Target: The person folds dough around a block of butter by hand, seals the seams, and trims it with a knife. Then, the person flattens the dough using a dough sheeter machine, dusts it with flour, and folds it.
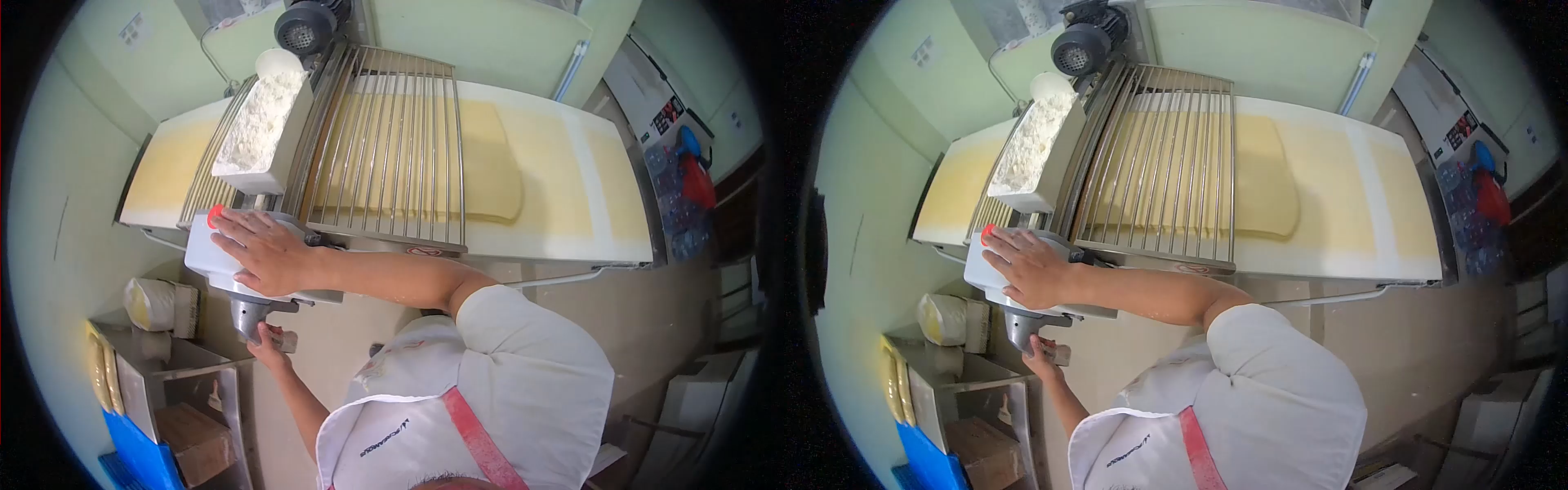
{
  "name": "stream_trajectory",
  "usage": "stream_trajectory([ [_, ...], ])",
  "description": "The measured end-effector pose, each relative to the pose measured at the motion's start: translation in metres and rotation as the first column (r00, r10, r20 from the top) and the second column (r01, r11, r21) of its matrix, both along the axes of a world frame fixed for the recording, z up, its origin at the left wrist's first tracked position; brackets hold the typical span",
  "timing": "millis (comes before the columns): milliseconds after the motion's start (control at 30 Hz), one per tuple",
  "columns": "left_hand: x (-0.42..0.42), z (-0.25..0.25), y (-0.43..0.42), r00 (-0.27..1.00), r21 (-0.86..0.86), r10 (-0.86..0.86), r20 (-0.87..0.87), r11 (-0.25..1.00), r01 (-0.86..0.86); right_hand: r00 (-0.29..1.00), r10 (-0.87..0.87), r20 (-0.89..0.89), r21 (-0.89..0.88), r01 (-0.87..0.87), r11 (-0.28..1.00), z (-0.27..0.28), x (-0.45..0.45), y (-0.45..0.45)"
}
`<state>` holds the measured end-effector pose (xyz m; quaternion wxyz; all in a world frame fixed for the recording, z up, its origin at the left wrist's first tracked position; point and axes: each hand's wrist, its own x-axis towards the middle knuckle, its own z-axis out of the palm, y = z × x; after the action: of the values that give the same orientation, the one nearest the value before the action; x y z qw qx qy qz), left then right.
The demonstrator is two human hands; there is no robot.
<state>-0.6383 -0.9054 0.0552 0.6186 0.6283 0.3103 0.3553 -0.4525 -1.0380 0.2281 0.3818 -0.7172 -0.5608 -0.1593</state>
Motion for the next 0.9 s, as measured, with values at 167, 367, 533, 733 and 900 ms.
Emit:
stream_trajectory([
  [167,-0.003,-0.005,0.002,1.000,-0.042,-0.005,0.012,0.999,0.005,1.000,0.023,0.005,-0.164,-0.021,0.986,0.013,0.007,0.001],
  [367,0.000,0.004,-0.004,1.000,-0.011,-0.007,0.027,1.000,0.007,1.000,-0.008,0.015,-0.165,0.010,0.986,0.009,0.005,0.005],
  [533,-0.001,0.001,-0.001,0.999,-0.020,-0.024,0.038,0.999,0.025,1.000,-0.017,0.002,-0.187,0.017,0.982,0.013,0.003,0.005],
  [733,-0.002,-0.003,0.000,1.000,-0.030,-0.007,0.017,1.000,0.008,0.999,-0.034,-0.033,-0.183,0.028,0.983,0.012,0.003,0.008],
  [900,-0.003,-0.003,0.001,0.999,-0.029,0.000,-0.032,1.000,-0.001,0.999,-0.039,-0.018,-0.155,0.036,0.987,0.011,0.002,0.008],
])
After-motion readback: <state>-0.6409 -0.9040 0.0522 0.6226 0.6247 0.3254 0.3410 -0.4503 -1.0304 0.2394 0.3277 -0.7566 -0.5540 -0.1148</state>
